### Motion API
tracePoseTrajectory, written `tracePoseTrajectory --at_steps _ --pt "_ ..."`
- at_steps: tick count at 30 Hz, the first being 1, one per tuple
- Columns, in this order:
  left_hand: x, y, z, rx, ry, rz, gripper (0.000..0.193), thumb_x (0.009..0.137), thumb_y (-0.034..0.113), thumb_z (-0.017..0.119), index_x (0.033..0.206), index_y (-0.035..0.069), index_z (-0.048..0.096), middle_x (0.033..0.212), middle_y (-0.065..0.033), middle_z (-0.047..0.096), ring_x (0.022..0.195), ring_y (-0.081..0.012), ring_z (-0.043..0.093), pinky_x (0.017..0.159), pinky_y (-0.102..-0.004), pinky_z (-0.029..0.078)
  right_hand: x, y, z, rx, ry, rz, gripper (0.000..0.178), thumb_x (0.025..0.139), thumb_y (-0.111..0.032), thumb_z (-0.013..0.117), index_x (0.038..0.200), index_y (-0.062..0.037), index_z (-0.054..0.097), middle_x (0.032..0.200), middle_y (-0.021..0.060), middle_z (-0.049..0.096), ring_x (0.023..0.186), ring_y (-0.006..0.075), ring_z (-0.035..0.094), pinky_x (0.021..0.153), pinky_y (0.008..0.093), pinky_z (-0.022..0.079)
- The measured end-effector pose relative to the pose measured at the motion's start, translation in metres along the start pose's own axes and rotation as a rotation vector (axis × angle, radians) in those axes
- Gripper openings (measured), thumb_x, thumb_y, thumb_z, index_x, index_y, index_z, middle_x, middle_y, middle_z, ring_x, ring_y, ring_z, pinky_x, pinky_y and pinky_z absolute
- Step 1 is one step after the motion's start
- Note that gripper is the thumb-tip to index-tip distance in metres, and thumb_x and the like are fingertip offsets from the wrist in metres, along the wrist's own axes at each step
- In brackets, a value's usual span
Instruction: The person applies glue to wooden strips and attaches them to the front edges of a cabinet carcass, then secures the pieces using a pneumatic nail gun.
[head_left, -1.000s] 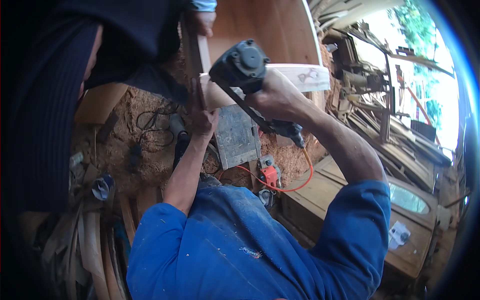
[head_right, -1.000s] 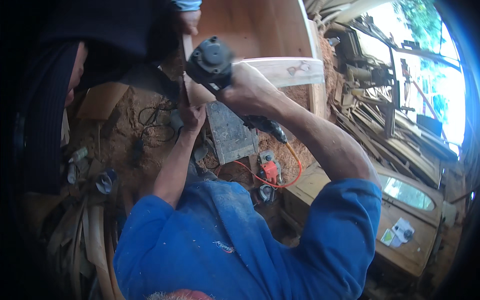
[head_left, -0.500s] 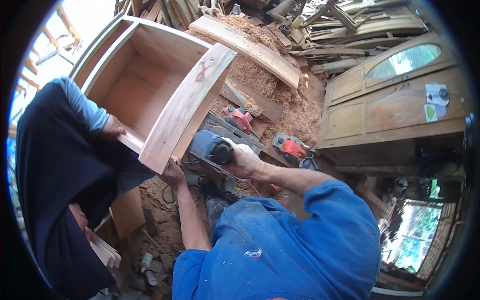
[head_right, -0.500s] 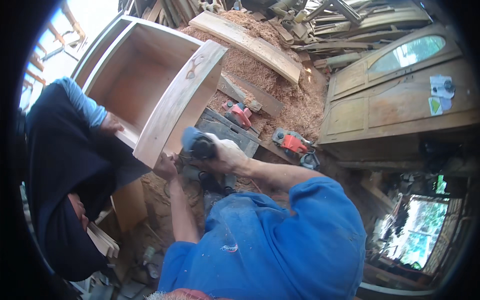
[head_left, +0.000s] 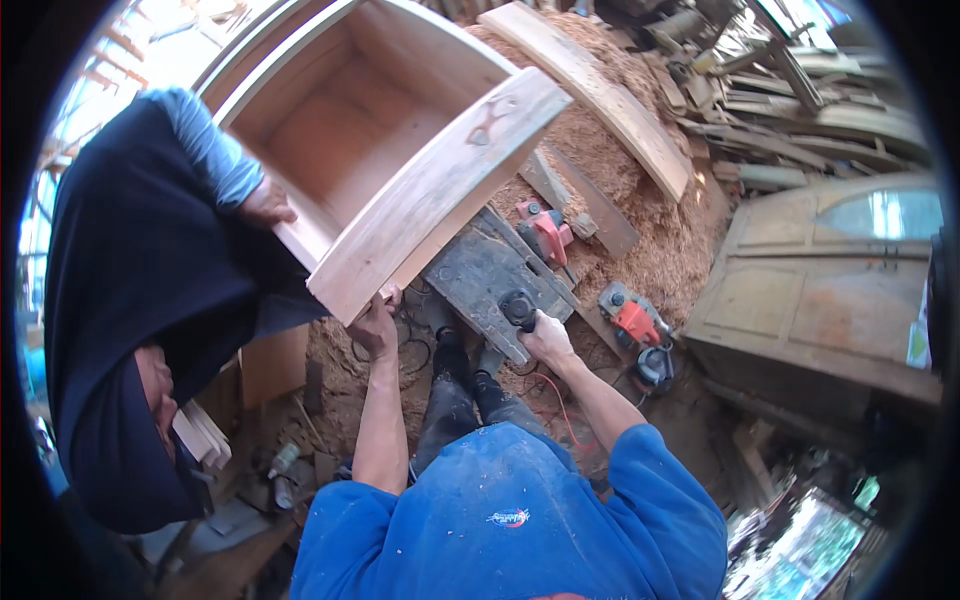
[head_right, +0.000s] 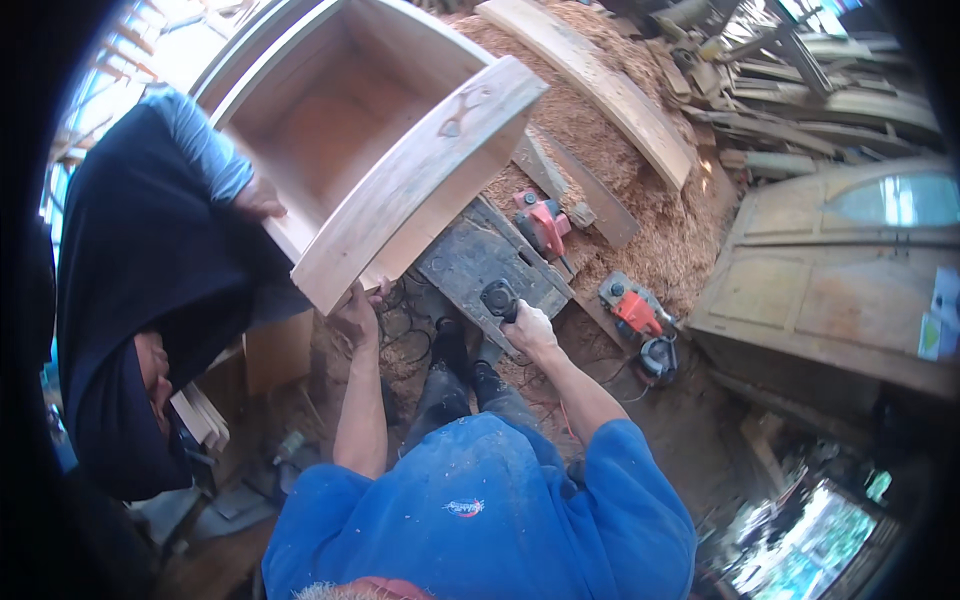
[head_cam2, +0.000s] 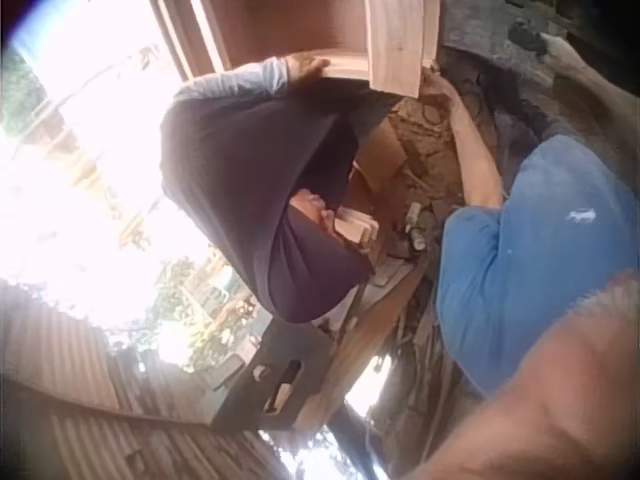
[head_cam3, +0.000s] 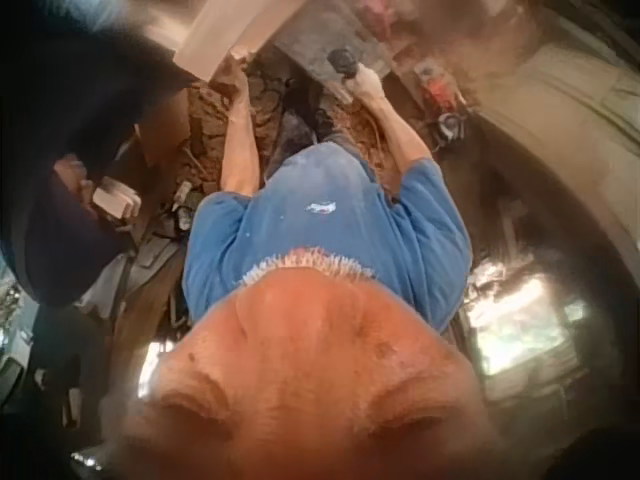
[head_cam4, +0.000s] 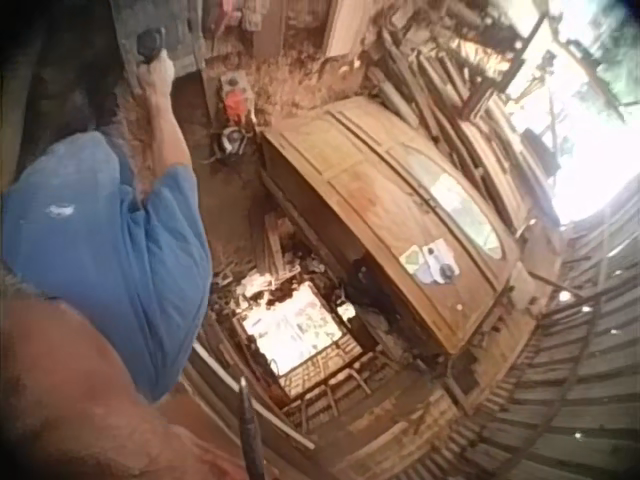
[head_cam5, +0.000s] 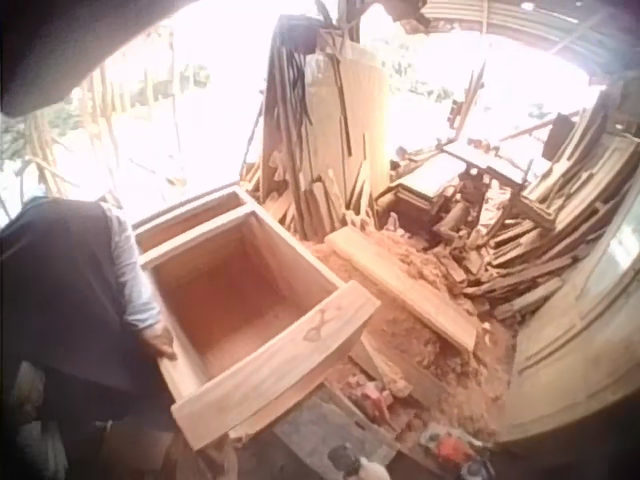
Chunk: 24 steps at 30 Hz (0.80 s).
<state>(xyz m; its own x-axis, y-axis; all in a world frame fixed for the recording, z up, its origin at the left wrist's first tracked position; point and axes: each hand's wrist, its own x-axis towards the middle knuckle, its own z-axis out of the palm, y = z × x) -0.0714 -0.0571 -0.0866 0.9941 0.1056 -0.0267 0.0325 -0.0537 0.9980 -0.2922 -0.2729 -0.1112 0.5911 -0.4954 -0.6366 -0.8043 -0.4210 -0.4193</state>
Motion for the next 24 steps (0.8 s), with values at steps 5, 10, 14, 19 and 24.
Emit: tracePoseTrajectory --at_steps 5,10,14,19,24 --pt "-0.008 -0.058 -0.024 0.080 -0.009 0.083 0.021 0.094 0.005 0.068 0.113 -0.005 0.065 0.098 -0.0159 0.070 0.088 -0.0304 0.068 0.077 -0.0387 0.053 -0.068 -0.104 -0.131 0.163 -0.167 -0.239 0.035 0.081 -0.025 0.075 0.107 -0.0001 0.072 0.096 0.0235 0.074 0.098 0.0396 0.072 0.084 0.0445 0.055" --pt "-0.019 -0.074 -0.022 0.441 0.004 0.278 0.043 0.091 0.012 0.073 0.129 -0.001 0.059 0.127 -0.0229 0.061 0.119 -0.0432 0.058 0.101 -0.0479 0.046 -0.089 -0.204 -0.181 0.150 -0.140 -0.627 0.029 0.085 -0.019 0.075 0.110 -0.0056 0.070 0.101 0.0112 0.073 0.093 0.0311 0.072 0.078 0.0435 0.056" --pt "-0.032 -0.078 -0.020 0.162 0.015 0.123 0.051 0.092 0.015 0.073 0.135 -0.002 0.052 0.131 -0.0220 0.059 0.120 -0.0421 0.058 0.103 -0.0466 0.045 -0.072 -0.277 -0.180 -0.375 -0.094 -1.160 0.024 0.087 -0.016 0.072 0.109 -0.0070 0.068 0.104 0.0081 0.070 0.091 0.0297 0.070 0.075 0.0445 0.054" --pt "-0.042 -0.067 -0.024 0.217 -0.048 0.117 0.050 0.092 0.014 0.073 0.135 -0.002 0.053 0.130 -0.0220 0.059 0.120 -0.0423 0.058 0.104 -0.0472 0.045 -0.056 -0.324 -0.164 -0.216 -0.319 -0.980 0.019 0.089 -0.011 0.065 0.107 -0.0056 0.066 0.100 0.0127 0.070 0.089 0.0334 0.069 0.076 0.0439 0.055" --pt "-0.035 -0.060 -0.021 0.217 -0.072 0.115 0.049 0.092 0.014 0.072 0.134 -0.002 0.053 0.130 -0.0220 0.059 0.120 -0.0425 0.058 0.104 -0.0477 0.045 -0.049 -0.338 -0.157 -0.355 -0.316 -1.037 0.019 0.090 -0.012 0.063 0.107 -0.0049 0.066 0.101 0.0142 0.069 0.091 0.0341 0.068 0.073 0.0443 0.055"
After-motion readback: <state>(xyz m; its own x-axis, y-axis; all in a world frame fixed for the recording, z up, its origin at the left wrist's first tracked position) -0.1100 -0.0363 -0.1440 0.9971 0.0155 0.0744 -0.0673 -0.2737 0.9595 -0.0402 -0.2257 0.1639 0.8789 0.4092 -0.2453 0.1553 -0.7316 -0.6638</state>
